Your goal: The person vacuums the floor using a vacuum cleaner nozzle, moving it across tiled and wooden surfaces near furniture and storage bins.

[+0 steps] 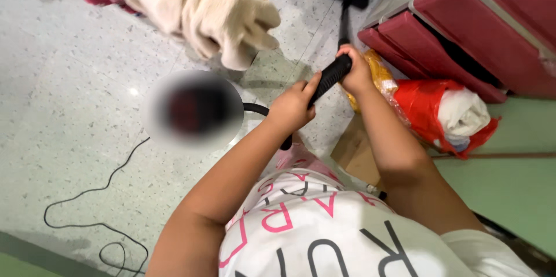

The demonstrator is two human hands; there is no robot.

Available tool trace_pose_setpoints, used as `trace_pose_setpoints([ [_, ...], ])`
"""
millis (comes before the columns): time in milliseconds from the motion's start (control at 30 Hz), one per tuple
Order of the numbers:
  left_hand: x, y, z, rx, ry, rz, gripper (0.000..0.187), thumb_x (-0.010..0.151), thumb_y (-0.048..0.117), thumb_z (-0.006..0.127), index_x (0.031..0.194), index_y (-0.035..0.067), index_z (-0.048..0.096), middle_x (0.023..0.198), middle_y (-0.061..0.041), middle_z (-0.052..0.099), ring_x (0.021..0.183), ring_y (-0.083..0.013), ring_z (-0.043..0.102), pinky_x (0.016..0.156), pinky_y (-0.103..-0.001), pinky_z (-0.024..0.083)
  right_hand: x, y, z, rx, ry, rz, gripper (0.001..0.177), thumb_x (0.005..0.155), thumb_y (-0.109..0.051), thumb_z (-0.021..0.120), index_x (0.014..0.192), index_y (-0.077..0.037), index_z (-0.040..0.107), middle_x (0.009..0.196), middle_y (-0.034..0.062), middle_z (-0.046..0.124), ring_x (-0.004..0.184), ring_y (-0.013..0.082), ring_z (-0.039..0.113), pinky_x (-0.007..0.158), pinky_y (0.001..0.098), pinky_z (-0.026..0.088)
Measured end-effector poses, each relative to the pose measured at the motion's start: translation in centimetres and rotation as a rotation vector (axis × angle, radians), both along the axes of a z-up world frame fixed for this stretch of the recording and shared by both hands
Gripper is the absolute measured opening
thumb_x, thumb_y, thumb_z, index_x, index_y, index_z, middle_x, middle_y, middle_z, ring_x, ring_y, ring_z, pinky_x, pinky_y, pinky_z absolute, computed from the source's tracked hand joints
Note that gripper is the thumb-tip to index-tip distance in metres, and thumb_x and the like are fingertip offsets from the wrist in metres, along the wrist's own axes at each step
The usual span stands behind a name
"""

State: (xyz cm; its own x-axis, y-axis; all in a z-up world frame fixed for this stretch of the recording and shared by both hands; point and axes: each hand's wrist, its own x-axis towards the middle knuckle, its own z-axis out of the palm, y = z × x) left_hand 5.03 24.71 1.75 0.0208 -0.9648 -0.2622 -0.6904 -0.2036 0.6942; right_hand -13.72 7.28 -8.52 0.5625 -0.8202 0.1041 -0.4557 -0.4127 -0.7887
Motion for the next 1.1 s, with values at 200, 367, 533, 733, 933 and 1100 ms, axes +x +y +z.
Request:
trace_pose_setpoints([
  [200,1.2,13.4,2.7,-0.227,-0.009,-0.078,0.09,0.074,0.016,0.074,0.155,0.021,0.037,0.115,-0.016,0.063,0.096,-0.0396,0.067,0.079,-0.05,0.057,0.0,14.7,4.6,-0.012,0.011,-0.01,0.045,0.074,-0.003,0.086,0.11,-0.013,0.06,0.111,0.0065,0.068,0.104,0.0241,0.068,0.093,0.0327,0.053],
  [367,2.7,24.9,5.4,-0.256,-0.067,-0.112,0.089,0.071,0.011,0.072,0.154,0.02,0.041,0.112,-0.015,0.064,0.097,-0.0395,0.067,0.078,-0.049,0.057,0.8,27.0,7.4,0.064,0.055,-0.028,0.044,0.077,-0.008,0.087,0.112,-0.013,0.061,0.101,0.0071,0.069,0.094,0.0223,0.069,0.084,0.0331,0.054],
  [533,3.6,30.3,9.0,-0.36,-0.085,-0.095,0.088,0.071,0.006,0.071,0.153,0.021,0.044,0.114,-0.014,0.065,0.099,-0.0385,0.067,0.08,-0.048,0.057,1.6,32.2,11.8,0.011,0.054,0.026,0.045,0.075,-0.01,0.088,0.113,-0.013,0.063,0.103,0.0088,0.07,0.095,0.0263,0.07,0.085,0.0349,0.054],
  [733,3.8,32.4,11.0,-0.443,-0.048,-0.027,0.081,0.077,0.015,0.076,0.152,0.023,0.045,0.119,-0.013,0.065,0.101,-0.0371,0.067,0.081,-0.047,0.058,2.2,33.1,15.5,0.005,0.119,0.077,0.043,0.072,-0.011,0.087,0.109,-0.014,0.066,0.103,0.0072,0.073,0.096,0.0259,0.072,0.084,0.0349,0.056],
  [933,4.3,29.3,8.7,-0.354,-0.093,-0.056,0.087,0.07,0.011,0.074,0.151,0.025,0.046,0.115,-0.013,0.065,0.1,-0.0383,0.067,0.08,-0.048,0.057,1.9,30.4,12.1,-0.039,0.137,0.06,0.039,0.075,-0.011,0.086,0.107,-0.012,0.066,0.104,0.0086,0.072,0.097,0.0283,0.072,0.085,0.0358,0.055],
  [1100,3.4,24.4,3.3,-0.213,-0.135,-0.1,0.087,0.069,0.011,0.075,0.149,0.028,0.046,0.114,-0.011,0.063,0.1,-0.0361,0.067,0.078,-0.048,0.056,0.4,25.8,5.6,-0.116,0.11,0.11,0.043,0.071,-0.008,0.086,0.107,-0.012,0.064,0.115,0.0122,0.068,0.11,0.0344,0.066,0.095,0.0383,0.053],
])
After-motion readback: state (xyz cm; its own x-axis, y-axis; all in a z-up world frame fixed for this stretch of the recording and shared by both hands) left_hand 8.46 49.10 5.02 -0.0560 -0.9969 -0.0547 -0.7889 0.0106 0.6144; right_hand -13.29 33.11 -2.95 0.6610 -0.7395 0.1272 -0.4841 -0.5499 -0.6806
